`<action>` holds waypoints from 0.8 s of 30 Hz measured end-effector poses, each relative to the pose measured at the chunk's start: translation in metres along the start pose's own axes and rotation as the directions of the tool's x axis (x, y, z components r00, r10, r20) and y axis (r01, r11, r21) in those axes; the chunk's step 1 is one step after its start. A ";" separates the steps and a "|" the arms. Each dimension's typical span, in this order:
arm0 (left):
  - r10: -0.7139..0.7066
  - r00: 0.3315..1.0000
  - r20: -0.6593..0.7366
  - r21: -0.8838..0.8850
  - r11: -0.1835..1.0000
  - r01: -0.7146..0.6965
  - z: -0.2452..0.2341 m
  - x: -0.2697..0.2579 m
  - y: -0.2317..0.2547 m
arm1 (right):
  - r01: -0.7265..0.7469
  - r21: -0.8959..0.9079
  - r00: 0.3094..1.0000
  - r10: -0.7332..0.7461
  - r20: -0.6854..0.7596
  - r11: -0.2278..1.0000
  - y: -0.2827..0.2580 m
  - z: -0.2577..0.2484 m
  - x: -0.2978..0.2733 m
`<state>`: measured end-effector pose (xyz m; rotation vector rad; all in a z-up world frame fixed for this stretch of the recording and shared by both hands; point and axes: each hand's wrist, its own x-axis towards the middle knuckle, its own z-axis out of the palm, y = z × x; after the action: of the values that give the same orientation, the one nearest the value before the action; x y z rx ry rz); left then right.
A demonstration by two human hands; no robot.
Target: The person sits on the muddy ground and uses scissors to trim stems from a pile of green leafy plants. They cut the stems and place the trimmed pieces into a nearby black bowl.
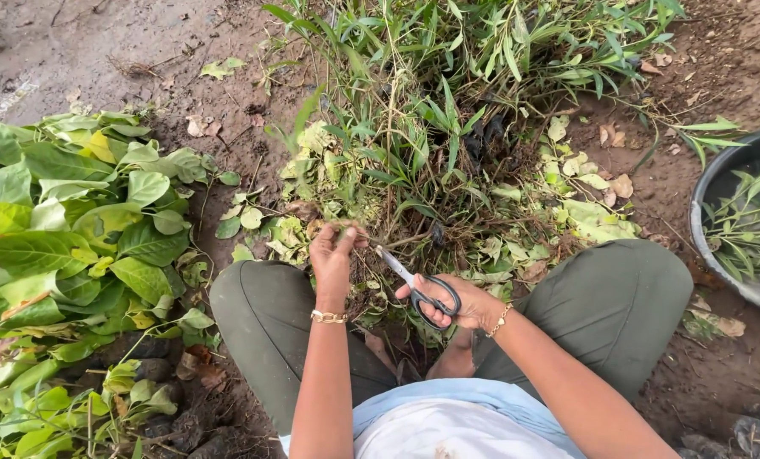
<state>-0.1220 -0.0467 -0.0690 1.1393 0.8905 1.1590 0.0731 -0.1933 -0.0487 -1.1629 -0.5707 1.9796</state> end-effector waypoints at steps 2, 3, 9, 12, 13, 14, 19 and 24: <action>0.047 0.999 -0.021 -0.092 0.995 -0.048 -0.008 0.004 -0.004 | 0.009 -0.025 1.000 -0.010 -0.005 1.000 0.002 0.001 -0.002; 0.044 0.999 -0.023 -0.092 0.995 -0.046 -0.009 0.003 -0.002 | 0.006 -0.024 1.000 -0.007 -0.005 1.000 0.000 0.000 -0.002; -0.008 0.980 0.198 -0.027 1.000 0.014 0.031 -0.031 0.025 | 0.561 -0.102 0.807 -0.570 -0.152 0.821 0.000 -0.033 0.018; -0.044 0.899 0.436 0.261 0.962 -0.079 0.049 -0.054 -0.006 | 0.668 -0.208 0.678 -0.700 -0.224 0.714 -0.002 -0.033 0.008; -0.041 0.861 0.506 0.362 0.917 -0.169 0.054 -0.061 -0.018 | 0.625 -0.314 0.671 -0.697 -0.252 0.715 -0.001 -0.030 0.004; -0.047 0.820 0.571 0.448 0.854 -0.263 0.059 -0.068 -0.029 | 0.572 -0.415 0.663 -0.696 -0.275 0.708 -0.001 -0.027 0.001; 0.011 0.870 0.493 0.368 0.904 -0.220 0.067 -0.073 -0.037 | 0.499 -0.704 0.465 -0.842 -0.274 0.505 -0.021 -0.016 -0.049; -0.621 0.782 -0.053 0.024 0.782 0.623 0.060 -0.044 -0.074 | 0.753 -0.339 0.124 -0.627 -0.769 0.564 -0.065 -0.061 -0.158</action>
<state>-0.0570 -0.1036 -0.1295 0.7505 1.2129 0.6130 0.1986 -0.2779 0.0507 -1.2516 -0.3168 0.4386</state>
